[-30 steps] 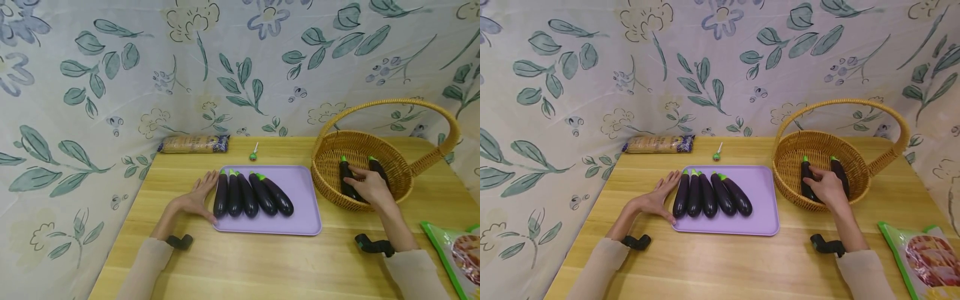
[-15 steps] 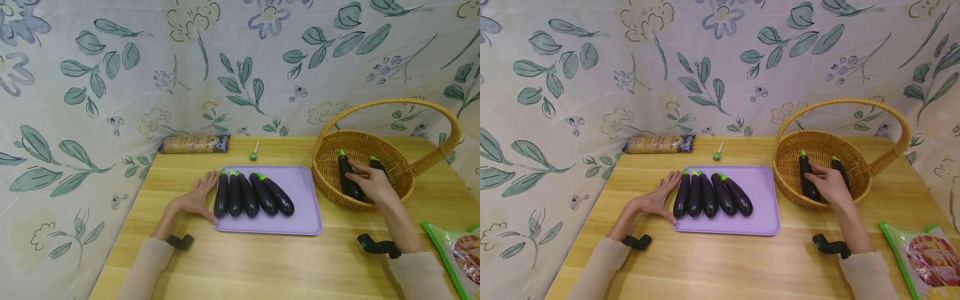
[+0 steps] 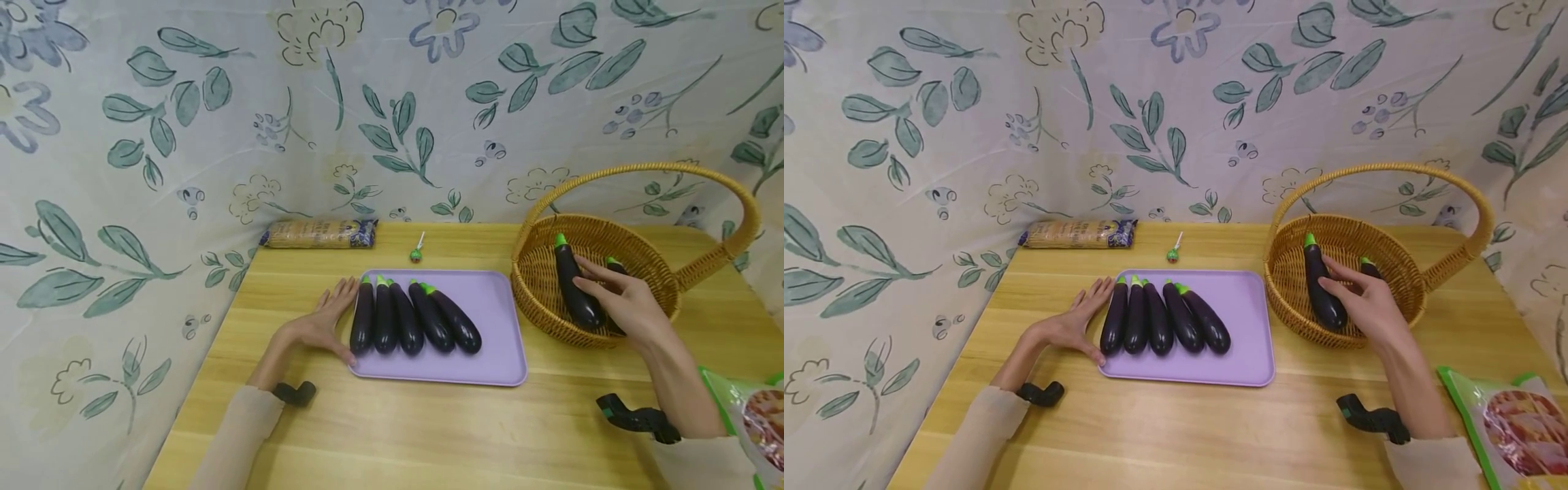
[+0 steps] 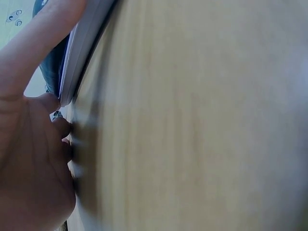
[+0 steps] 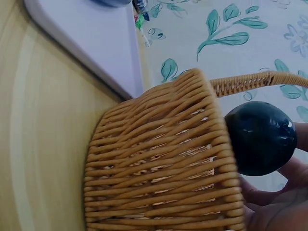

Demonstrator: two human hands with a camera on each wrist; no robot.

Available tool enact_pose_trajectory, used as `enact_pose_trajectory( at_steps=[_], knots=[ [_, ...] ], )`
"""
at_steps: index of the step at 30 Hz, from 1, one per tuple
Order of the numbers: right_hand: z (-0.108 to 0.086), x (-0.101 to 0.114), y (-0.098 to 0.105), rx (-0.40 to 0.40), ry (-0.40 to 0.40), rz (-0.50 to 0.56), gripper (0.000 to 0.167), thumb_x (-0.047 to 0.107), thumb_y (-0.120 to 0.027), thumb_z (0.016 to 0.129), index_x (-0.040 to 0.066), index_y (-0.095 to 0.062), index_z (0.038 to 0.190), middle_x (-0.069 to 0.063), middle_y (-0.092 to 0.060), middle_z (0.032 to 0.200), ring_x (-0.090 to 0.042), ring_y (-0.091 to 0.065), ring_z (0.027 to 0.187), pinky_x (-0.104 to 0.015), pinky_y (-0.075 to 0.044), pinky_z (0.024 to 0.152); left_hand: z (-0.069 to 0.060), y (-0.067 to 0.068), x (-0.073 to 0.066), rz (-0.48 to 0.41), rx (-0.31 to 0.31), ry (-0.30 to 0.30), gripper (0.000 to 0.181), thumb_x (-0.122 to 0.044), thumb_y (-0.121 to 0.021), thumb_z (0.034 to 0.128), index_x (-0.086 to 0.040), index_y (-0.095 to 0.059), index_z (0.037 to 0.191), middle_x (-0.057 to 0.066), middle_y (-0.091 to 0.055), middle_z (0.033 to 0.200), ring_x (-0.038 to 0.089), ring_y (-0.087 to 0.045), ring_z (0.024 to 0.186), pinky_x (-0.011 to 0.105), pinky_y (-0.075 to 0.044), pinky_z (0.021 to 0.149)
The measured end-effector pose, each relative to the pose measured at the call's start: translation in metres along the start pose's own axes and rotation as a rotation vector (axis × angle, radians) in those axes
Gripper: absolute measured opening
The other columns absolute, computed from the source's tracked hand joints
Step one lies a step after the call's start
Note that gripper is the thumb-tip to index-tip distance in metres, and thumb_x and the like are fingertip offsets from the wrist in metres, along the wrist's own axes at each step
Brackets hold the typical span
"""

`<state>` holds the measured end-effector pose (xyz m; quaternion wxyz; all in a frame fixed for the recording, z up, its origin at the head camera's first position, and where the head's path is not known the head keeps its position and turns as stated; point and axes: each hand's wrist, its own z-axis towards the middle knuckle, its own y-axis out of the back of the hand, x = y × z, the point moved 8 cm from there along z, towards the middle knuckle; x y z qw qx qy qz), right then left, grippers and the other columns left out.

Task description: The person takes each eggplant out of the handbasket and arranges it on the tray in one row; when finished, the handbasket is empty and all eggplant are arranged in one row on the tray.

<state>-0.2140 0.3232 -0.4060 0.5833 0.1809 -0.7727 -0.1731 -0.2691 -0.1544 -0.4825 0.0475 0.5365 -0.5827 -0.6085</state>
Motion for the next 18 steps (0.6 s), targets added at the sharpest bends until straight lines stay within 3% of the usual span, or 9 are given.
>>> enact_pose_trajectory(
  at_steps=[2,4,6,7,9,11,13,16,18],
  knots=[
    [-0.006,0.004,0.001,0.008,0.02,-0.01,0.069,0.055,-0.053,0.104,0.031,-0.028,0.163,-0.023,-0.018,0.171,-0.035,-0.042,0.145,-0.046,-0.048,0.115,0.0,0.0,0.0,0.001,-0.001,-0.003,0.155,-0.051,-0.097,0.0623,-0.009,0.011,0.165,0.014,0.02,0.173,0.036,0.021,0.16,0.061,0.012,0.129],
    [-0.012,0.008,0.002,0.018,0.051,-0.019,0.066,0.05,-0.053,0.105,0.028,-0.03,0.163,-0.025,-0.022,0.17,-0.012,-0.056,0.131,-0.024,-0.056,0.099,0.001,0.001,0.0,0.001,-0.003,-0.006,0.155,-0.051,-0.097,0.0625,-0.009,0.01,0.166,0.014,0.019,0.173,0.036,0.021,0.16,0.061,0.013,0.129],
    [-0.018,0.012,0.003,0.034,0.079,-0.031,0.062,0.045,-0.053,0.107,0.026,-0.033,0.163,-0.026,-0.025,0.169,0.011,-0.055,0.114,-0.009,-0.053,0.081,0.001,0.001,0.0,0.003,-0.004,-0.007,0.154,-0.051,-0.097,0.0629,-0.009,0.01,0.166,0.014,0.019,0.173,0.036,0.021,0.16,0.061,0.013,0.129],
    [-0.02,0.014,0.003,0.049,0.092,-0.026,0.061,0.043,-0.053,0.107,0.026,-0.033,0.163,-0.027,-0.026,0.168,0.018,-0.052,0.109,-0.008,-0.054,0.081,0.001,0.001,0.0,0.003,-0.004,-0.007,0.154,-0.051,-0.097,0.063,-0.009,0.01,0.166,0.014,0.019,0.173,0.036,0.021,0.16,0.061,0.013,0.129],
    [-0.025,0.018,0.0,0.092,0.114,-0.026,0.059,0.039,-0.053,0.108,0.027,-0.034,0.162,-0.023,-0.027,0.169,0.022,-0.048,0.111,-0.006,-0.051,0.082,0.001,0.001,0.0,0.005,-0.005,-0.009,0.154,-0.051,-0.097,0.0629,-0.008,0.01,0.166,0.014,0.018,0.173,0.036,0.021,0.16,0.061,0.013,0.129],
    [-0.029,0.024,-0.005,0.133,0.139,-0.011,0.056,0.034,-0.052,0.109,0.027,-0.035,0.162,-0.011,-0.036,0.167,0.02,-0.049,0.114,-0.009,-0.053,0.083,0.001,0.001,0.0,0.007,-0.005,-0.011,0.154,-0.05,-0.097,0.063,-0.008,0.01,0.166,0.015,0.018,0.173,0.036,0.021,0.16,0.061,0.013,0.129],
    [-0.033,0.033,-0.014,0.175,0.178,0.006,0.054,0.029,-0.052,0.11,0.025,-0.037,0.162,-0.008,-0.041,0.163,0.017,-0.051,0.116,-0.012,-0.055,0.084,0.001,0.001,0.0,0.006,-0.006,-0.013,0.154,-0.05,-0.097,0.0629,-0.008,0.01,0.166,0.015,0.018,0.173,0.036,0.021,0.16,0.061,0.013,0.129],
    [-0.037,0.05,-0.032,0.21,0.225,0.027,0.053,0.026,-0.055,0.109,0.021,-0.042,0.159,-0.008,-0.045,0.16,0.007,-0.056,0.117,-0.017,-0.058,0.083,0.0,0.001,0.0,0.002,-0.007,-0.013,0.154,-0.05,-0.097,0.0628,-0.008,0.01,0.166,0.015,0.018,0.173,0.037,0.021,0.16,0.062,0.013,0.129],
    [-0.037,0.06,-0.046,0.223,0.241,0.002,0.053,0.03,-0.058,0.107,0.023,-0.045,0.158,-0.017,-0.042,0.162,0.001,-0.054,0.12,-0.016,-0.055,0.083,0.0,0.0,0.0,0.0,-0.004,-0.01,0.154,-0.05,-0.097,0.0625,-0.008,0.01,0.166,0.015,0.019,0.173,0.036,0.021,0.16,0.062,0.013,0.129]
  ],
)
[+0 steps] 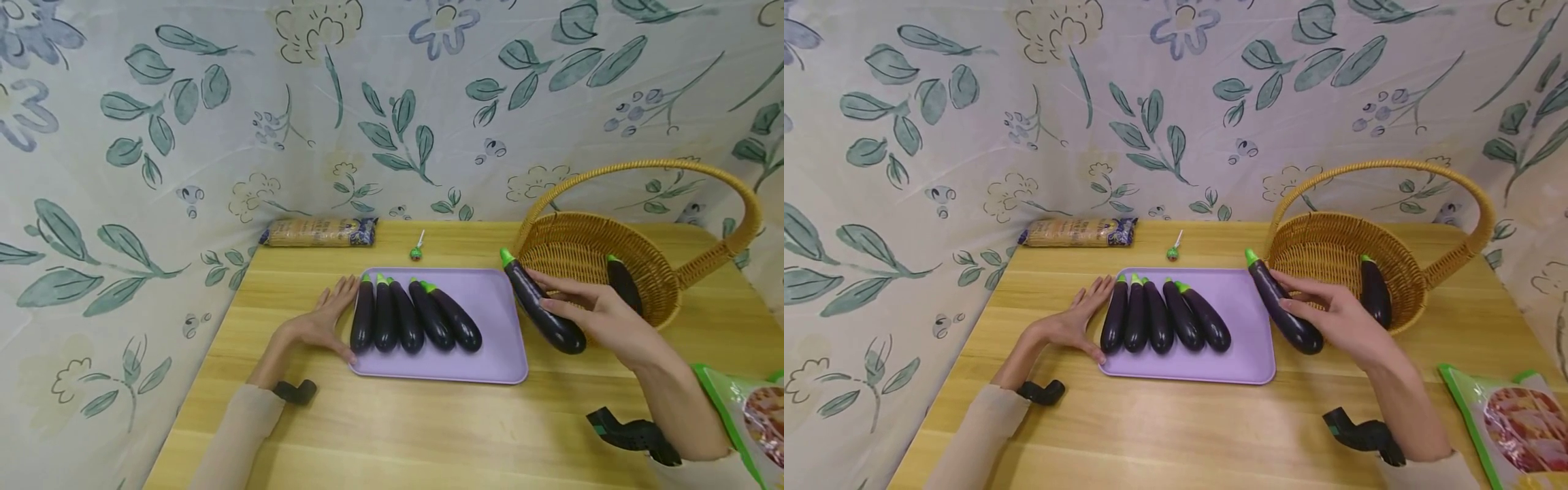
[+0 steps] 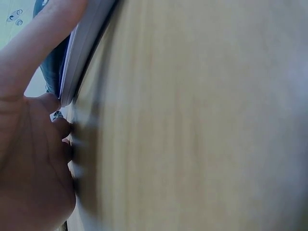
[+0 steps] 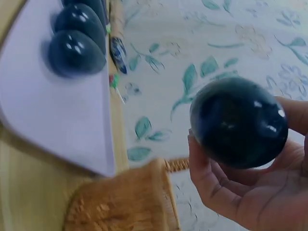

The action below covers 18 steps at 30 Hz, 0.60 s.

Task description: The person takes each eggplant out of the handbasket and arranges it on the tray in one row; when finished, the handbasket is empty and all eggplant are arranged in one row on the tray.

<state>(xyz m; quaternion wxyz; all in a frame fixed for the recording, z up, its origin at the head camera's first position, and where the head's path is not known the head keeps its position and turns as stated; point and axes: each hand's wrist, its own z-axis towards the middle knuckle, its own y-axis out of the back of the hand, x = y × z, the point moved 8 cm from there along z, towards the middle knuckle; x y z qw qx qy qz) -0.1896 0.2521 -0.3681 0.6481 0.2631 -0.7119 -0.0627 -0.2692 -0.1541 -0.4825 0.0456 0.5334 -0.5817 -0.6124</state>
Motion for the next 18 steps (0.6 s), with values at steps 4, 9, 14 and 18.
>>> enact_pose_trajectory(
  at_steps=[4,9,14,18],
  knots=[
    [0.015,0.013,-0.027,0.019,0.022,-0.062,0.052,0.031,-0.062,0.105,0.023,-0.05,0.155,-0.02,-0.041,0.163,-0.018,-0.052,0.126,-0.013,-0.051,0.083,0.0,-0.001,0.001,0.0,0.0,0.005,0.155,-0.051,-0.097,0.0619,-0.008,0.011,0.165,0.015,0.019,0.173,0.037,0.02,0.16,0.062,0.012,0.129],
    [0.038,0.013,-0.056,0.011,0.034,-0.118,0.051,0.022,-0.061,0.105,0.017,-0.05,0.154,-0.023,-0.052,0.151,-0.029,-0.053,0.107,-0.024,-0.048,0.07,0.001,-0.001,0.001,0.009,0.002,0.014,0.155,-0.051,-0.097,0.0624,-0.009,0.011,0.166,0.014,0.019,0.173,0.036,0.02,0.16,0.061,0.012,0.129],
    [0.059,0.006,-0.073,-0.037,0.046,-0.227,0.051,0.015,-0.06,0.105,0.013,-0.05,0.154,-0.023,-0.056,0.148,-0.035,-0.059,0.118,-0.029,-0.048,0.073,0.001,-0.001,0.002,0.012,0.002,0.019,0.155,-0.05,-0.097,0.0623,-0.009,0.011,0.166,0.014,0.02,0.173,0.035,0.021,0.16,0.061,0.012,0.129],
    [0.07,0.0,-0.082,-0.074,0.052,-0.307,0.049,0.012,-0.061,0.103,0.011,-0.053,0.151,-0.026,-0.06,0.139,-0.036,-0.061,0.115,-0.031,-0.046,0.075,0.001,-0.001,0.002,0.012,0.003,0.024,0.155,-0.051,-0.097,0.0625,-0.01,0.011,0.166,0.013,0.02,0.173,0.035,0.021,0.16,0.061,0.012,0.129]
  ],
)
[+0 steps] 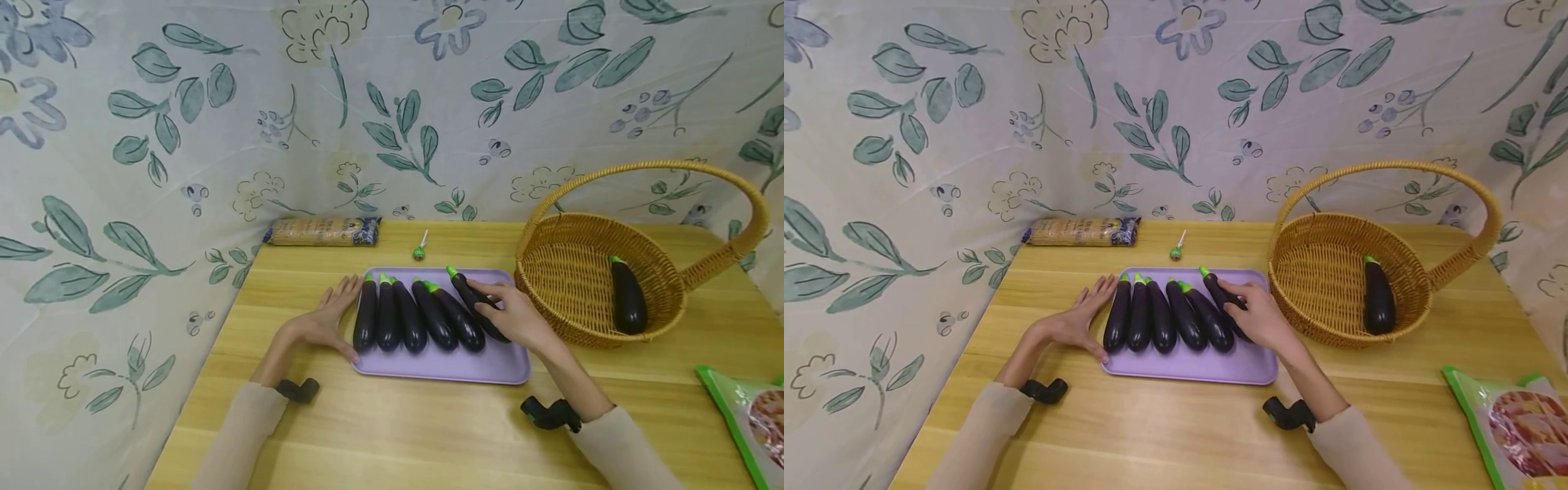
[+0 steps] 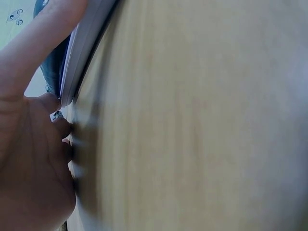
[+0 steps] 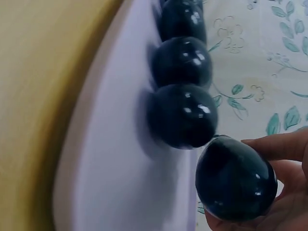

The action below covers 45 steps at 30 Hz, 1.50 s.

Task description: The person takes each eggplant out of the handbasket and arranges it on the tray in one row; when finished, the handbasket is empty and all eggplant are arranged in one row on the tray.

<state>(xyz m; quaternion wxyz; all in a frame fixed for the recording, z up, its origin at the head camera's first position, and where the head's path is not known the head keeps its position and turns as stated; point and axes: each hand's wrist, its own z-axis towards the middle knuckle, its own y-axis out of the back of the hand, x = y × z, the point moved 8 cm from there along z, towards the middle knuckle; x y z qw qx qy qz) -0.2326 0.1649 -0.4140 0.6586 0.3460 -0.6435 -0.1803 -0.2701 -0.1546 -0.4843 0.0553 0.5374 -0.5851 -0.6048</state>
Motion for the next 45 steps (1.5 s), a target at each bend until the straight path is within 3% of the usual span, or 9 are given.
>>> enact_pose_trajectory(
  at_steps=[6,11,22,29,32,37,45],
  knots=[
    [0.01,-0.005,-0.009,-0.041,0.001,-0.052,0.047,0.009,-0.063,0.1,0.007,-0.058,0.146,-0.028,-0.065,0.125,-0.033,-0.059,0.103,-0.032,-0.044,0.078,0.0,0.0,0.001,-0.01,-0.002,-0.002,0.155,-0.05,-0.098,0.0625,-0.01,0.011,0.166,0.013,0.02,0.173,0.035,0.021,0.16,0.061,0.012,0.129],
    [0.011,-0.009,-0.013,-0.029,0.002,-0.062,0.046,0.011,-0.063,0.101,0.006,-0.059,0.146,-0.028,-0.066,0.123,-0.031,-0.058,0.101,-0.035,-0.045,0.078,0.001,-0.001,0.002,-0.012,0.001,-0.003,0.154,-0.05,-0.097,0.0629,-0.01,0.011,0.166,0.013,0.02,0.173,0.035,0.021,0.16,0.061,0.012,0.129],
    [-0.005,-0.02,-0.014,-0.015,-0.04,-0.027,0.049,0.016,-0.06,0.103,0.009,-0.053,0.151,-0.031,-0.06,0.137,-0.048,-0.056,0.128,-0.061,-0.051,0.099,0.001,0.001,-0.001,-0.005,-0.001,-0.012,0.155,-0.048,-0.098,0.0625,-0.008,0.011,0.165,0.015,0.02,0.173,0.036,0.021,0.16,0.062,0.012,0.129],
    [-0.013,-0.019,-0.017,-0.022,-0.025,-0.054,0.05,0.016,-0.061,0.102,0.006,-0.052,0.151,-0.03,-0.063,0.129,-0.035,-0.061,0.109,-0.039,-0.049,0.081,0.001,0.001,-0.002,-0.006,-0.002,-0.019,0.155,-0.048,-0.098,0.0623,-0.008,0.011,0.165,0.016,0.02,0.173,0.037,0.021,0.16,0.062,0.012,0.129],
    [-0.016,-0.018,-0.018,-0.019,-0.026,-0.062,0.051,0.016,-0.061,0.102,0.007,-0.052,0.151,-0.029,-0.064,0.128,-0.034,-0.061,0.108,-0.036,-0.048,0.08,0.0,0.001,-0.002,-0.005,-0.005,-0.018,0.156,-0.049,-0.098,0.0619,-0.008,0.011,0.165,0.016,0.019,0.173,0.038,0.021,0.16,0.062,0.013,0.129],
    [-0.018,-0.017,-0.018,-0.022,-0.02,-0.047,0.05,0.015,-0.061,0.102,0.006,-0.052,0.151,-0.029,-0.064,0.128,-0.036,-0.062,0.111,-0.04,-0.049,0.082,0.0,0.001,-0.002,0.0,-0.006,-0.014,0.155,-0.049,-0.098,0.0623,-0.008,0.011,0.165,0.015,0.019,0.173,0.037,0.021,0.16,0.062,0.012,0.129],
    [-0.021,-0.019,-0.018,-0.013,-0.031,-0.014,0.051,0.016,-0.06,0.102,0.006,-0.05,0.152,-0.032,-0.061,0.134,-0.049,-0.057,0.126,-0.057,-0.052,0.095,0.0,0.001,-0.002,-0.011,-0.007,-0.021,0.156,-0.049,-0.098,0.0616,-0.008,0.011,0.165,0.016,0.019,0.173,0.038,0.02,0.16,0.062,0.013,0.129]
  ],
)
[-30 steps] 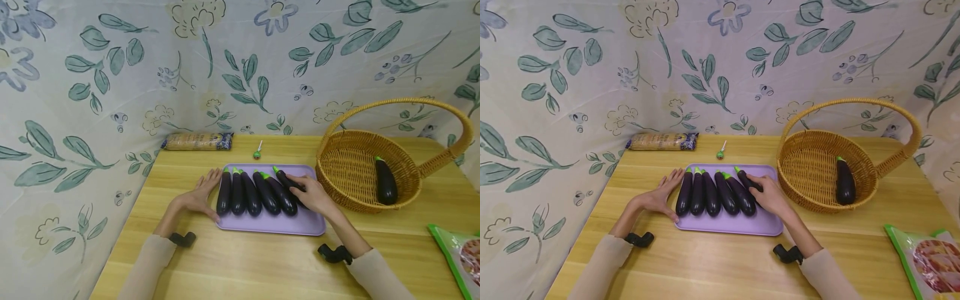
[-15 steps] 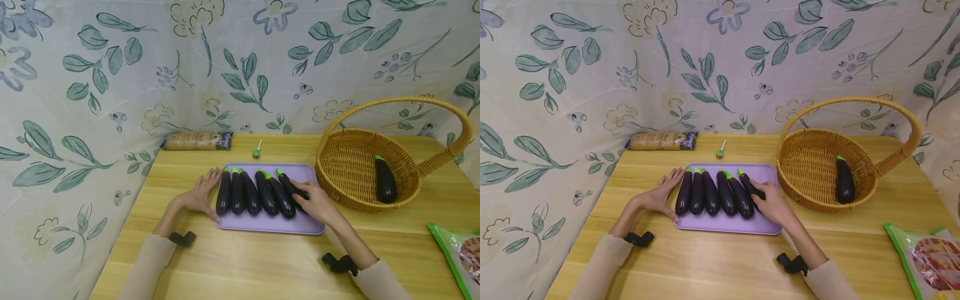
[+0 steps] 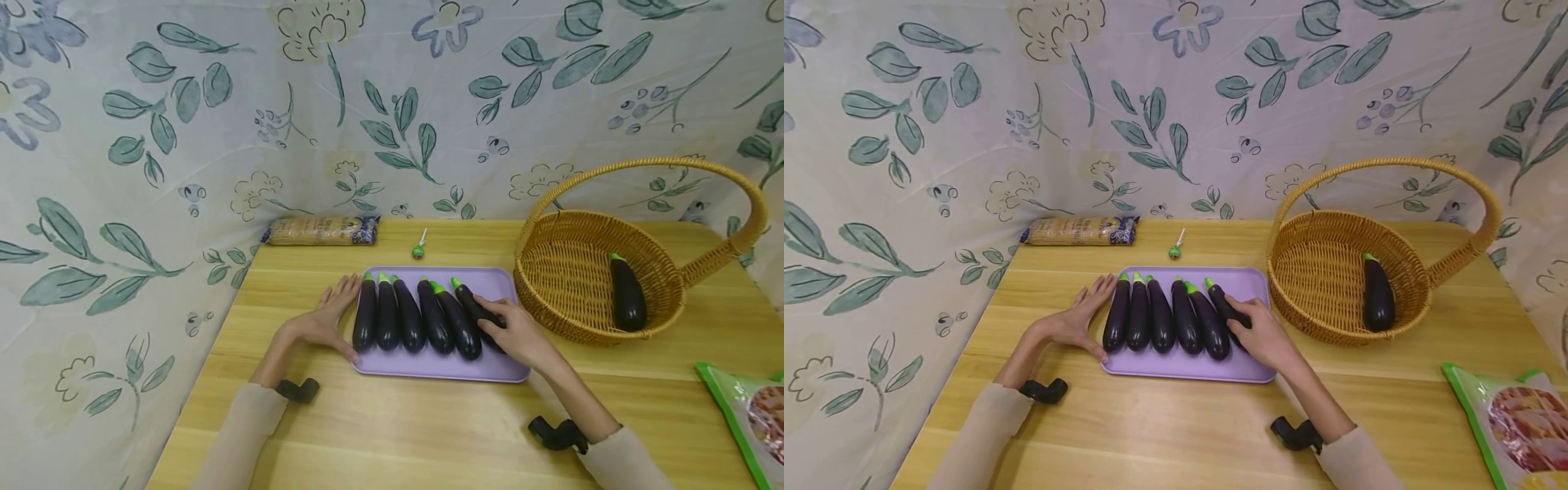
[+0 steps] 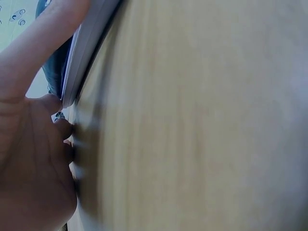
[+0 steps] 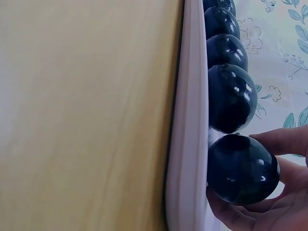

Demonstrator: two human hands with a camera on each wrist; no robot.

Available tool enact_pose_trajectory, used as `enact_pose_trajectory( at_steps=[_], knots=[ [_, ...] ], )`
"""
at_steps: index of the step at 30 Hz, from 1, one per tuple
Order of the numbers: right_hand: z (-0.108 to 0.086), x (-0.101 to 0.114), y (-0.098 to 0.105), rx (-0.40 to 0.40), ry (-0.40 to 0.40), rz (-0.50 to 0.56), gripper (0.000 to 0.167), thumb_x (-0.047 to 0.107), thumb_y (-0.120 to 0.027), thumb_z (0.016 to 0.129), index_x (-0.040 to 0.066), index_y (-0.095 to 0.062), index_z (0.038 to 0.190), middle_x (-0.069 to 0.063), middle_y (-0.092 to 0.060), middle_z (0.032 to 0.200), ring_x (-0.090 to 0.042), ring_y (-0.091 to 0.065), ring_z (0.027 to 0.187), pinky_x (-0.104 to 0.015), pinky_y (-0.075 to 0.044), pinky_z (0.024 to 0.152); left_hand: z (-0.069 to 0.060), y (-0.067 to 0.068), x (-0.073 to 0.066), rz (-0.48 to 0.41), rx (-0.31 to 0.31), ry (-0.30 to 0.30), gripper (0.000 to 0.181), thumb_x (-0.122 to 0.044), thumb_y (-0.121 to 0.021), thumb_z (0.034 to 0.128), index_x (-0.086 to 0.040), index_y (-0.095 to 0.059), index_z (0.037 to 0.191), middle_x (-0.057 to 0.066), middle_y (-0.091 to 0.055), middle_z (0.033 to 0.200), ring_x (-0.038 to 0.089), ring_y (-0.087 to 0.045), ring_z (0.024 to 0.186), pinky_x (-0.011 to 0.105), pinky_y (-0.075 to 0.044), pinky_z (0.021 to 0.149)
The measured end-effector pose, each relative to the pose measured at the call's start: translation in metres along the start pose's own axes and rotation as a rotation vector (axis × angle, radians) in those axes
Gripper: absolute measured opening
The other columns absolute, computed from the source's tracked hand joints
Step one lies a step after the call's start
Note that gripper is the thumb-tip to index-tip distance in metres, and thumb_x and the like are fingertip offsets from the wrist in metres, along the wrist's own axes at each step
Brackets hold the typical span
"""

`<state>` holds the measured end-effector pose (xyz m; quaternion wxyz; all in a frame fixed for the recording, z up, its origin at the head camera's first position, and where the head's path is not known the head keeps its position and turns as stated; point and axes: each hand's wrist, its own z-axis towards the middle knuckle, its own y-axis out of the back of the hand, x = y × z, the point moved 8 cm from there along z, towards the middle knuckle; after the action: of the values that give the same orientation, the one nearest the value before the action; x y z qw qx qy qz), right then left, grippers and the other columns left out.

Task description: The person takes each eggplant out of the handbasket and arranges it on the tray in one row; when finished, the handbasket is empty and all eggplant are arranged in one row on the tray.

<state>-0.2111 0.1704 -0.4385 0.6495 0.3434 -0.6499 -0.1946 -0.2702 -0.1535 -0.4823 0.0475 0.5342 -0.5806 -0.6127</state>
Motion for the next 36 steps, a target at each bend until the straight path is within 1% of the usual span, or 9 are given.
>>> enact_pose_trajectory(
  at_steps=[9,15,22,25,27,28,31,34,36],
  knots=[
    [-0.001,-0.003,0.004,-0.011,-0.001,0.012,0.053,0.016,-0.061,0.103,0.008,-0.049,0.154,-0.032,-0.058,0.141,-0.052,-0.052,0.134,-0.068,-0.046,0.106,0.001,0.0,0.0,0.005,0.002,0.001,0.155,-0.048,-0.098,0.0621,-0.008,0.011,0.165,0.016,0.019,0.173,0.038,0.02,0.16,0.062,0.012,0.129],
    [-0.003,-0.003,0.007,-0.004,-0.015,0.005,0.054,0.019,-0.061,0.104,0.012,-0.048,0.155,-0.031,-0.056,0.144,-0.052,-0.05,0.136,-0.068,-0.045,0.107,0.001,0.0,0.0,0.002,0.007,0.011,0.156,-0.048,-0.098,0.0619,-0.009,0.011,0.165,0.015,0.02,0.173,0.037,0.021,0.16,0.062,0.012,0.129],
    [-0.009,0.006,0.019,-0.026,0.004,-0.011,0.055,0.021,-0.062,0.104,0.009,-0.047,0.155,-0.027,-0.052,0.147,-0.051,-0.049,0.136,-0.069,-0.045,0.106,0.001,-0.001,0.001,-0.003,0.009,0.01,0.156,-0.048,-0.098,0.062,-0.009,0.012,0.165,0.015,0.021,0.173,0.037,0.022,0.159,0.062,0.013,0.129],
    [-0.014,0.011,0.029,-0.015,0.013,0.006,0.056,0.025,-0.061,0.105,0.01,-0.046,0.157,-0.026,-0.047,0.153,-0.052,-0.043,0.142,-0.073,-0.04,0.11,0.0,-0.001,0.002,0.006,0.008,0.011,0.156,-0.049,-0.098,0.0621,-0.009,0.012,0.165,0.015,0.021,0.173,0.037,0.022,0.16,0.062,0.013,0.129],
    [-0.019,0.013,0.037,-0.004,0.004,0.036,0.059,0.031,-0.061,0.105,0.014,-0.044,0.158,-0.026,-0.041,0.16,-0.054,-0.031,0.15,-0.077,-0.031,0.114,0.001,-0.001,0.002,0.007,0.008,0.01,0.156,-0.049,-0.098,0.062,-0.009,0.012,0.165,0.015,0.021,0.173,0.037,0.022,0.16,0.062,0.013,0.129],
    [-0.021,0.014,0.042,-0.006,0.008,0.051,0.059,0.032,-0.061,0.106,0.015,-0.043,0.159,-0.026,-0.039,0.161,-0.054,-0.029,0.15,-0.078,-0.03,0.114,0.001,-0.001,0.002,0.007,0.008,0.009,0.156,-0.049,-0.098,0.062,-0.009,0.012,0.165,0.015,0.021,0.173,0.037,0.022,0.159,0.062,0.013,0.129],
    [-0.027,0.013,0.06,-0.033,0.013,0.079,0.059,0.034,-0.059,0.106,0.017,-0.041,0.16,-0.024,-0.037,0.163,-0.055,-0.03,0.15,-0.079,-0.03,0.114,0.001,-0.001,0.001,0.005,0.005,0.007,0.156,-0.049,-0.098,0.0618,-0.008,0.011,0.165,0.015,0.021,0.173,0.037,0.022,0.16,0.062,0.013,0.129],
    [-0.031,0.007,0.079,-0.084,0.024,0.077,0.059,0.033,-0.058,0.107,0.013,-0.04,0.16,-0.025,-0.039,0.162,-0.056,-0.038,0.145,-0.077,-0.035,0.111,0.0,-0.001,0.001,0.006,0.003,0.003,0.156,-0.049,-0.098,0.0615,-0.008,0.011,0.165,0.015,0.02,0.173,0.037,0.021,0.16,0.062,0.012,0.129],
    [-0.032,-0.001,0.091,-0.115,0.019,0.068,0.061,0.033,-0.058,0.107,0.011,-0.039,0.16,-0.027,-0.039,0.162,-0.057,-0.037,0.144,-0.077,-0.035,0.11,0.0,-0.001,0.0,0.004,0.002,0.0,0.156,-0.049,-0.098,0.0613,-0.008,0.011,0.165,0.015,0.02,0.173,0.037,0.021,0.16,0.062,0.012,0.129]
  ],
)
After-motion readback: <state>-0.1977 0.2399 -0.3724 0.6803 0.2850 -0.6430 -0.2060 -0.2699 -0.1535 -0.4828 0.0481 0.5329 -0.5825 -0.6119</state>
